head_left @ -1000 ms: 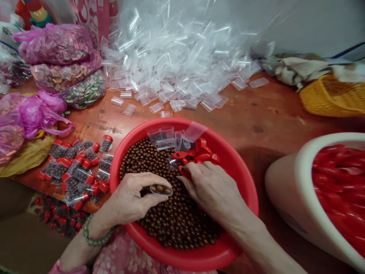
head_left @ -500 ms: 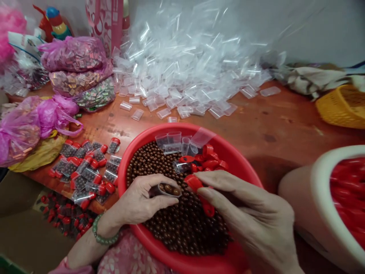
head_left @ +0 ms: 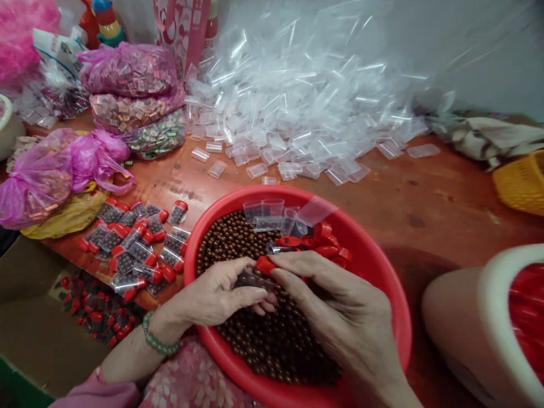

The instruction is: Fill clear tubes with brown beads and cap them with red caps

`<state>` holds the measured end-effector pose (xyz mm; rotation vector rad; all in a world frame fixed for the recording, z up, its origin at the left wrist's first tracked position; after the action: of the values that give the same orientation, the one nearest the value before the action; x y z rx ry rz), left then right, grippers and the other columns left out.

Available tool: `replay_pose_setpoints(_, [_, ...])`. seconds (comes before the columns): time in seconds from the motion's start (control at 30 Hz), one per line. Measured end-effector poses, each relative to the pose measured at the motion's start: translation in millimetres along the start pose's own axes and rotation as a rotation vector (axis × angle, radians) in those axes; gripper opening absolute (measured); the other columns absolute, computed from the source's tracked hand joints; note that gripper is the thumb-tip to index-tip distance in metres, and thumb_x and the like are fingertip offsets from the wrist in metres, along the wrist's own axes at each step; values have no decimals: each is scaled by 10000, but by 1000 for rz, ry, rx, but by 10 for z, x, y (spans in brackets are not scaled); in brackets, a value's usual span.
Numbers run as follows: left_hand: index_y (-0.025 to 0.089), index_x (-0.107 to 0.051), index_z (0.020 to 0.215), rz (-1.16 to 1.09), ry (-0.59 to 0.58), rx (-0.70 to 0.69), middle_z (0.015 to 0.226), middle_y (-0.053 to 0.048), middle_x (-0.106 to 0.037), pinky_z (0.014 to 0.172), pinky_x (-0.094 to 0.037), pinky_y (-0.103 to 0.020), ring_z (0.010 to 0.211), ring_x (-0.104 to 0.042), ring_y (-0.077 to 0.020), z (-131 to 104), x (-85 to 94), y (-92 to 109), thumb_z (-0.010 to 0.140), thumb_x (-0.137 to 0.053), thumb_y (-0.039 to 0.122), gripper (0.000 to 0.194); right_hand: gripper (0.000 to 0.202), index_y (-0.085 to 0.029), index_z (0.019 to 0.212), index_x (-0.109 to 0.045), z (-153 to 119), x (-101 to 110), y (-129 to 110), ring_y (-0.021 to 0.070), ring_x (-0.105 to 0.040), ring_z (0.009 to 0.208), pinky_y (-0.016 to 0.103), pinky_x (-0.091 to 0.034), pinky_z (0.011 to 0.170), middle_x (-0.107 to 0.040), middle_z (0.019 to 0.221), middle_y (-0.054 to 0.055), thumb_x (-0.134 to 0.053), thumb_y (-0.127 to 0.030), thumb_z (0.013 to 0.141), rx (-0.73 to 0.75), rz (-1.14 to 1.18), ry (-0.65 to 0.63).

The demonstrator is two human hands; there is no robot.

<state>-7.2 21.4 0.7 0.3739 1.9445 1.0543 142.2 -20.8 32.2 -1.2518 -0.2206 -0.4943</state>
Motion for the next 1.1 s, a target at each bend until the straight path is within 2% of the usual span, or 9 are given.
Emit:
replay_pose_setpoints(0.13, [129, -608, 1020, -199, -47, 13, 886, -72, -655, 737, -519, -276, 795, -643, -143, 9, 98, -52, 769, -747, 305, 337, 157, -290, 915, -733, -1, 24, 85, 125, -682, 783, 238, -565, 738, -735, 855, -20, -667, -172, 836, -163, 107, 74])
replay_pose_setpoints(0.23, [141, -614, 1047, -271, -40, 9, 894, -71, -672, 728, -526, -269, 800, -663, -150, 27, 150, -67, 725, -775, 211, 367, 161, -301, 914, -736, 24, 43, 94, 123, -680, 799, 236, -557, 759, -739, 859, -29, -669, -178, 833, -193, 113, 115])
replay_pose_setpoints(0.43, [136, -626, 1006, -259, -32, 18, 871, -65, -681, 717, -526, -252, 787, -667, -140, 41, 168, -56, 733, -756, 183, 306, 161, -262, 922, -715, 178, 42, -4, 126, -676, 784, 231, -557, 731, -730, 863, -5, -642, -144, 841, 24, 27, -100])
replay_pose_setpoints(0.6, [128, -612, 1004, -232, -77, 50, 877, -62, -660, 714, -520, -260, 776, -651, -136, 30, 167, -53, 743, -753, 218, 310, 97, -243, 896, -711, 212, 194, -21, 141, -681, 738, 228, -561, 655, -719, 814, 6, -634, -199, 856, 68, -82, -232])
replay_pose_setpoints(0.67, [120, -611, 1015, -221, -76, 46, 875, -57, -643, 717, -518, -259, 774, -641, -130, 30, 173, -52, 749, -751, 233, 321, 90, -260, 905, -712, 193, 289, -14, 155, -692, 748, 246, -576, 665, -726, 827, 4, -637, -237, 862, 82, -124, -251])
replay_pose_setpoints(0.8, [120, -607, 1060, -196, -76, 32, 882, -54, -630, 728, -510, -259, 786, -631, -124, 33, 180, -48, 771, -740, 251, 344, 106, -323, 928, -712, 180, 402, -13, 172, -703, 749, 275, -597, 663, -739, 849, -13, -633, -286, 869, 104, -138, -207])
replay_pose_setpoints(0.9, [129, -596, 1081, -181, -81, 47, 889, -48, -629, 739, -504, -264, 798, -631, -126, 31, 172, -41, 752, -761, 266, 393, 119, -329, 924, -714, 206, 350, -22, 176, -698, 757, 295, -594, 671, -740, 849, -21, -652, -257, 852, 52, -85, -161])
replay_pose_setpoints(1.1, [133, -588, 982, -109, -48, 42, 870, -34, -628, 741, -477, -246, 775, -610, -104, 30, 146, -8, 737, -777, 335, 370, 129, -256, 906, -715, 195, 59, -34, 153, -681, 772, 279, -573, 710, -729, 863, 7, -641, -167, 849, -10, -1, -56])
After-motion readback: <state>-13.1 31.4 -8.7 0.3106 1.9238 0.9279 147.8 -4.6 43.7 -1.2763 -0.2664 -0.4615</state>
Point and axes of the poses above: each hand's wrist, its own z-axis towards the middle knuckle, its own x-axis out of the back of the hand, y = z × x, the point moved 2 cm from there along z, towards the middle knuckle
